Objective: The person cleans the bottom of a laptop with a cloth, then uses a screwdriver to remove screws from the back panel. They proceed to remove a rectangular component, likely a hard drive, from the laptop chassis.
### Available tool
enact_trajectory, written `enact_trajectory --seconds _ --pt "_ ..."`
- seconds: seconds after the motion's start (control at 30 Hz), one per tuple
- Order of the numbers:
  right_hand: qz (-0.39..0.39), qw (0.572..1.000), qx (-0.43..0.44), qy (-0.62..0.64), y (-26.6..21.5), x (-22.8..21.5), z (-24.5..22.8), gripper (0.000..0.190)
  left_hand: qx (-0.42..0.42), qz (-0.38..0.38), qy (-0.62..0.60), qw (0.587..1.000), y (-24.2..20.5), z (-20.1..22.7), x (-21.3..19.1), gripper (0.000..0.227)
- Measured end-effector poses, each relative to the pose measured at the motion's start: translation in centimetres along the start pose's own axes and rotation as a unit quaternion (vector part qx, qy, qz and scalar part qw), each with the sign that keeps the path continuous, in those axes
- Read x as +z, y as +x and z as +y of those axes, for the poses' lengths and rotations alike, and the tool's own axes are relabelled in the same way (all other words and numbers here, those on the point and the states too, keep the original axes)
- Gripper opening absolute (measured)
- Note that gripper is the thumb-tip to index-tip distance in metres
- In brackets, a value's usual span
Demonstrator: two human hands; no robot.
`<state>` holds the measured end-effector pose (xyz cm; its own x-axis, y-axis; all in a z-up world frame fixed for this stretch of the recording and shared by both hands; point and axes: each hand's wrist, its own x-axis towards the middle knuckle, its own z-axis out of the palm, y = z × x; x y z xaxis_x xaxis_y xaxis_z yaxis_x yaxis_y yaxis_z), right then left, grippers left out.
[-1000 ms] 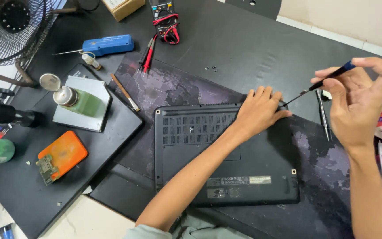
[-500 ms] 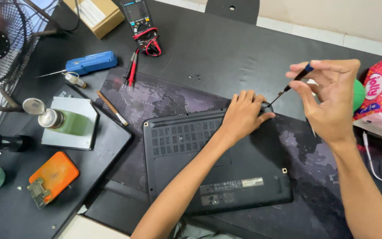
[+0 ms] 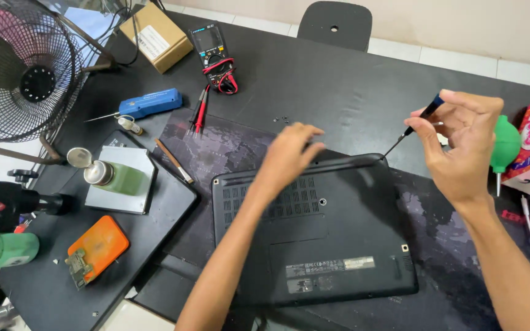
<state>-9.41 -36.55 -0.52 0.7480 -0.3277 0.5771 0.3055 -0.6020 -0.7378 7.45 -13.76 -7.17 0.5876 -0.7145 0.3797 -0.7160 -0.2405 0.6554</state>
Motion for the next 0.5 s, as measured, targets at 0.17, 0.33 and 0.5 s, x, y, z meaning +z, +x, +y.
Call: enact_trajectory --seconds 0.17,0.33,0.5 --pt "-0.011 1.0 0.003 -0.018 0.6 -0.8 -1.0 0.047 -0.076 0.078 0.113 0.988 0.6 -5.0 -3.8 0.022" --pt "0.024 0.998 0.036 0.051 -0.1 -3.3 2.7 0.052 -0.112 0.114 0.171 0.972 1.3 -6.2 -2.8 0.019" --pt "0.031 0.993 0.094 0.069 -0.6 -2.2 2.7 0.06 -0.124 0.136 0.189 0.964 1.5 -6.6 -2.0 0.004"
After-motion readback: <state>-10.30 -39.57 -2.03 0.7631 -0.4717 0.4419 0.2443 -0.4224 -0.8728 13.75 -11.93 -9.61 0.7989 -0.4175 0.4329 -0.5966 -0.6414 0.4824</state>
